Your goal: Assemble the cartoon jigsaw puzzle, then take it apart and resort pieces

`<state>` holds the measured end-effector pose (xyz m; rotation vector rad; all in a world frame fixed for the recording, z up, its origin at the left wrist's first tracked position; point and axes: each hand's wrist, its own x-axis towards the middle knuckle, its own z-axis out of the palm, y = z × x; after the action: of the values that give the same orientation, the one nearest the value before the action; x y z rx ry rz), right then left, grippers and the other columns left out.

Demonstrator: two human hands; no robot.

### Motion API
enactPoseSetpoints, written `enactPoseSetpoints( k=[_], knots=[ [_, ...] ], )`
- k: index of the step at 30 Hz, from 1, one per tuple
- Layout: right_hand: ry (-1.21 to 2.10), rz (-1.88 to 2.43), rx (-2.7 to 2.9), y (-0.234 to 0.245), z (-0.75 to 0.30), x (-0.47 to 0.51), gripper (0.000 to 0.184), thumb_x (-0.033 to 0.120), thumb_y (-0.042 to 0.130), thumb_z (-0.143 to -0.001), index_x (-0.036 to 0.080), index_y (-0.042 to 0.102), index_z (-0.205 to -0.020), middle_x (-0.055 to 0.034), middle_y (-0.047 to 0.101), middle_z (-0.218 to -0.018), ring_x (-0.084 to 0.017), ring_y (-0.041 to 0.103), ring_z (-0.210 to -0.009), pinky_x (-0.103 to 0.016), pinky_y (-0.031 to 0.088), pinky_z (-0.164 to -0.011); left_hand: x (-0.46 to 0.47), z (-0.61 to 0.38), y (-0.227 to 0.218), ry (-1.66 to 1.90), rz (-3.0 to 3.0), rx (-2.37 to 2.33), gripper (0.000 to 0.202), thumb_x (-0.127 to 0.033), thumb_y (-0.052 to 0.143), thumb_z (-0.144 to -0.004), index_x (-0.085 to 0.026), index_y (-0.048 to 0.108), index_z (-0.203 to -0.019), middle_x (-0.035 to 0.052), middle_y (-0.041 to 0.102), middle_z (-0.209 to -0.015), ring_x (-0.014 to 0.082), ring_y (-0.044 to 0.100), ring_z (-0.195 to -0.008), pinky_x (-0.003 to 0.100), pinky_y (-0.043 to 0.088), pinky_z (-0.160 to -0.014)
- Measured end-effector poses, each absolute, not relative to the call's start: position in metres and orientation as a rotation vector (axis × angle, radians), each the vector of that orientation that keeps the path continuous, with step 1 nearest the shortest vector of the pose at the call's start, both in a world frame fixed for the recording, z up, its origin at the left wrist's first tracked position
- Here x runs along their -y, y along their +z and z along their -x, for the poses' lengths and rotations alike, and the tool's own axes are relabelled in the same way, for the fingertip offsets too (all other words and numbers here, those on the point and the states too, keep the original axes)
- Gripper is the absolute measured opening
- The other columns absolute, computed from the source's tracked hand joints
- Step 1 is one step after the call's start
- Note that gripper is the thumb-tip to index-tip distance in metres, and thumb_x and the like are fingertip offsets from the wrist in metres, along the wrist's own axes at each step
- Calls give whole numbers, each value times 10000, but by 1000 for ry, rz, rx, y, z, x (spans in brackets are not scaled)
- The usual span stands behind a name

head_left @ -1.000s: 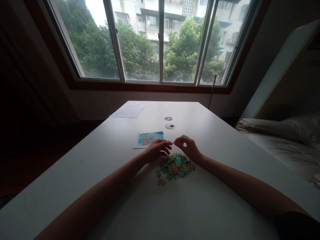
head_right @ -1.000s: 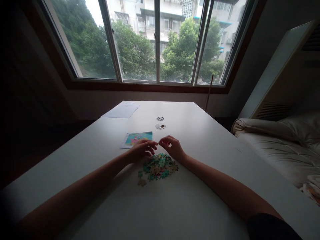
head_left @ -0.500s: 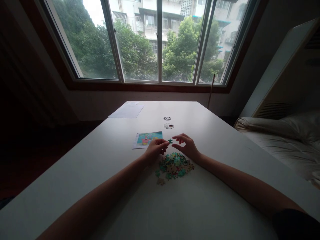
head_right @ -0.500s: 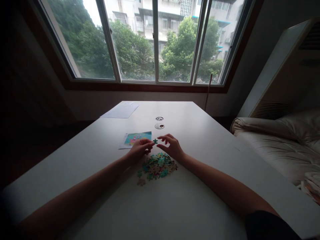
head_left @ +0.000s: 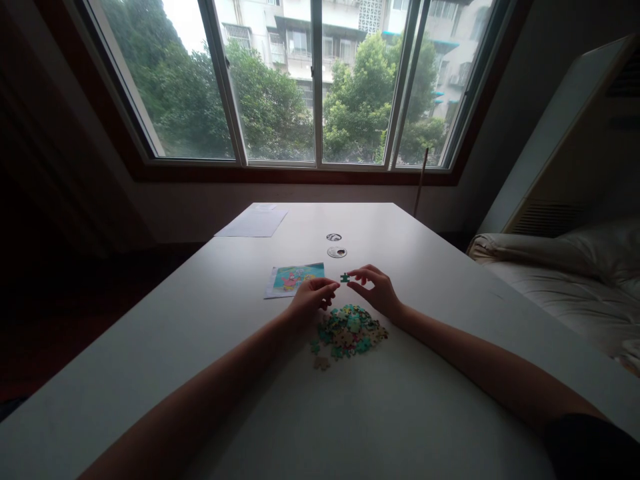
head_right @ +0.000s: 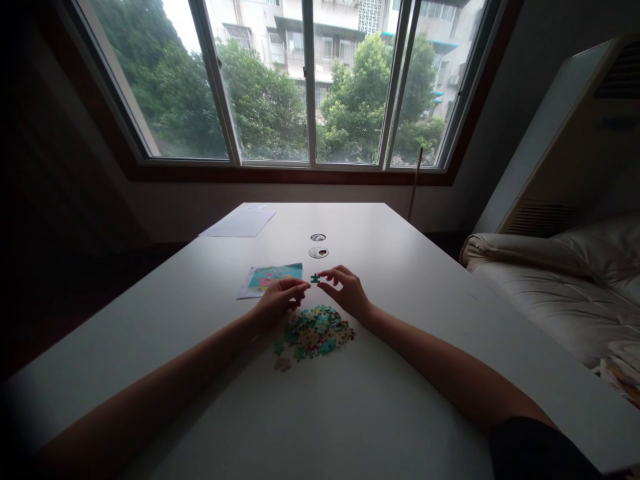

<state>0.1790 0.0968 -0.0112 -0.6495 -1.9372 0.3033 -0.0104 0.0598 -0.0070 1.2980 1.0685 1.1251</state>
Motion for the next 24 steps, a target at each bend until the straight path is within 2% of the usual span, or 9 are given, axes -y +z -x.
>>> enactPoseSetpoints(
  k=[9, 16, 20, 24],
  knots=[
    [247, 795, 1797, -11, -188, -108, 188, 295, 626, -772, 217, 659, -940, -15, 551, -757, -111, 489, -612, -268, 464, -611, -58, 9, -5, 1104, -1390, -1130, 294, -413, 616, -695, -135, 591, -789, -24, 531, -580, 60, 477, -457, 183, 383, -449],
    [280, 797, 1795, -11, -187, -108, 196, 291, 622, -776, 221, 660, -955, -13, 554, -764, -109, 490, -620, -259, 456, -613, -61, 9, -3, 999, -1696, -1257, 244, -373, 531, -742, -144, 609, -773, -6, 571, -581, 95, 511, -468, 210, 404, -458],
    [305, 794, 1797, -10, -187, -110, 200, 292, 626, -772, 209, 661, -951, -15, 551, -763, -106, 484, -614, -254, 450, -601, -54, 21, 0, 949, -1977, -1396, 171, -294, 535, -725, -160, 640, -716, 15, 609, -638, 137, 541, -586, 247, 425, -571],
    [325, 788, 1800, -10, -186, -109, 194, 309, 624, -771, 208, 665, -932, -16, 551, -753, -107, 479, -605, -258, 449, -594, -31, 44, 2, 846, -2209, -1535, 176, -249, 485, -757, -178, 645, -737, 40, 620, -726, 169, 553, -681, 282, 435, -675]
  ],
)
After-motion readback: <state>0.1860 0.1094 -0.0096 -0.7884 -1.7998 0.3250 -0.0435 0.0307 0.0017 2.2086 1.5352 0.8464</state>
